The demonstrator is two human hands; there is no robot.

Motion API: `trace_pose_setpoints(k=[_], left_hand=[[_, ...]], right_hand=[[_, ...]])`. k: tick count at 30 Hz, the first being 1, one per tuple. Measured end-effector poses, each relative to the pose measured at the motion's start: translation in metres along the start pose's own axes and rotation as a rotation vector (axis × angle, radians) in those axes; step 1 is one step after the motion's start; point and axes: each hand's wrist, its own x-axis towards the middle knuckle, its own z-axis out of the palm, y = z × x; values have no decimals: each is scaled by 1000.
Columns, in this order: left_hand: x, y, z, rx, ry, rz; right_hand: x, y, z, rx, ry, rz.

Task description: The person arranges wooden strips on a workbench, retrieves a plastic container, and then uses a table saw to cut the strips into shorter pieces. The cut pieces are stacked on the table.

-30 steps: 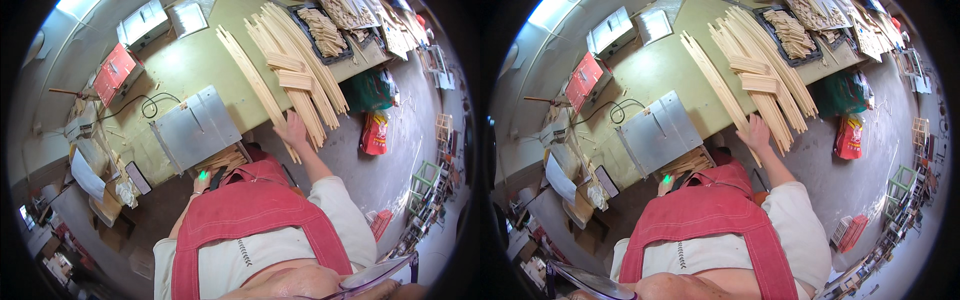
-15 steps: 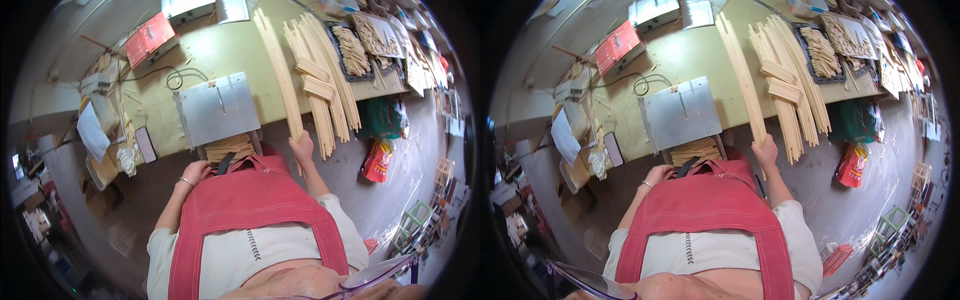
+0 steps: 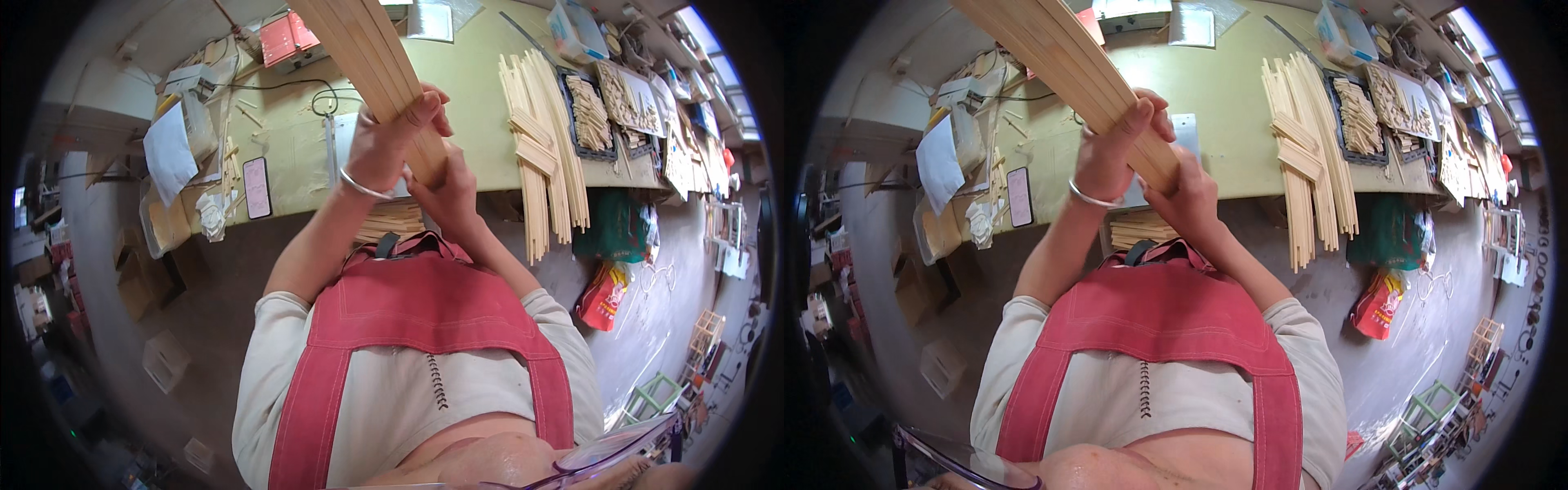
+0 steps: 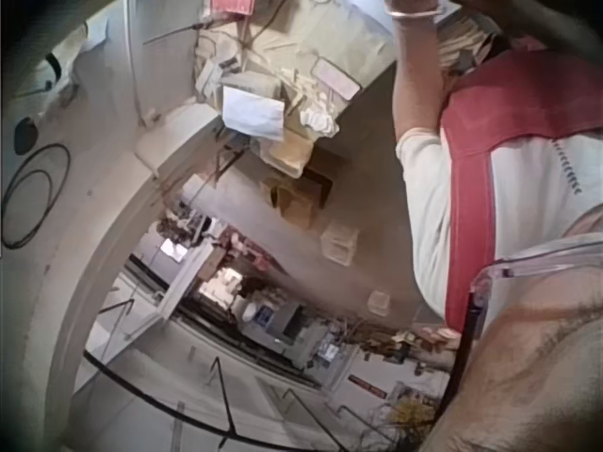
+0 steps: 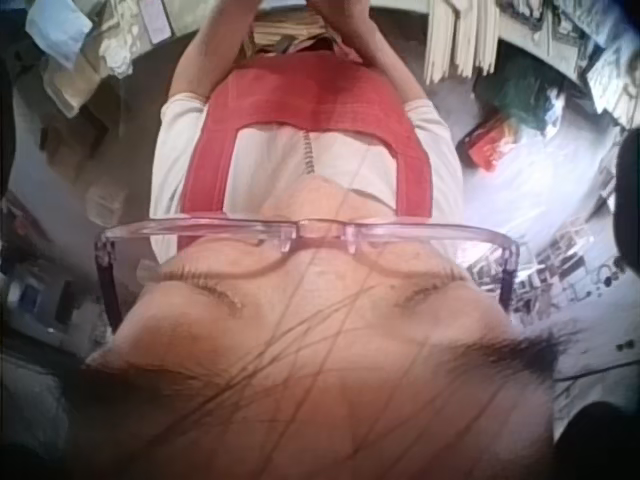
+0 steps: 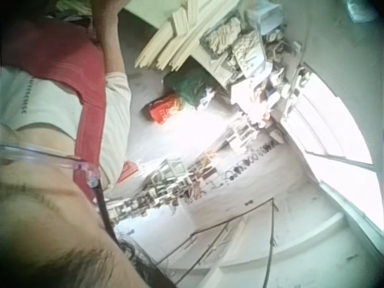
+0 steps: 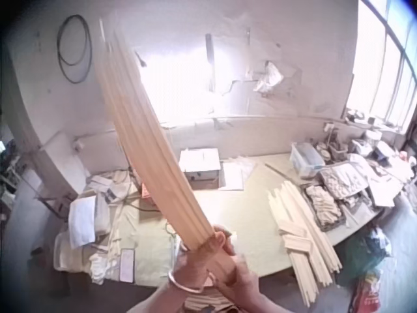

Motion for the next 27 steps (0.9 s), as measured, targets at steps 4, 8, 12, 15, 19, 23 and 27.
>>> trace_pose_setpoints(k=[4,8,12,15,19,23,27], left_hand=[[-3,45,-36,166,-195,47],[-14,59,-55,248,-281,27],[-21,38,-80,264,-330,-99],[-24,19,-98,359,-339,-133],[-31,2,-118,222,-324,-197],[-37,-11,-134,309,-274,-223],[-41,-15,-144,350,-253,-203]], right_hand=[[42,-33,-23,229,-239,-124],[115,-88,-44,736,-267,-282],[150,-143,-38,995,-525,-142],[158,-144,-27,892,-677,-55],[144,-143,1,846,-612,-55],[137,-131,15,818,-660,-32],[134,-120,30,830,-676,-23]])
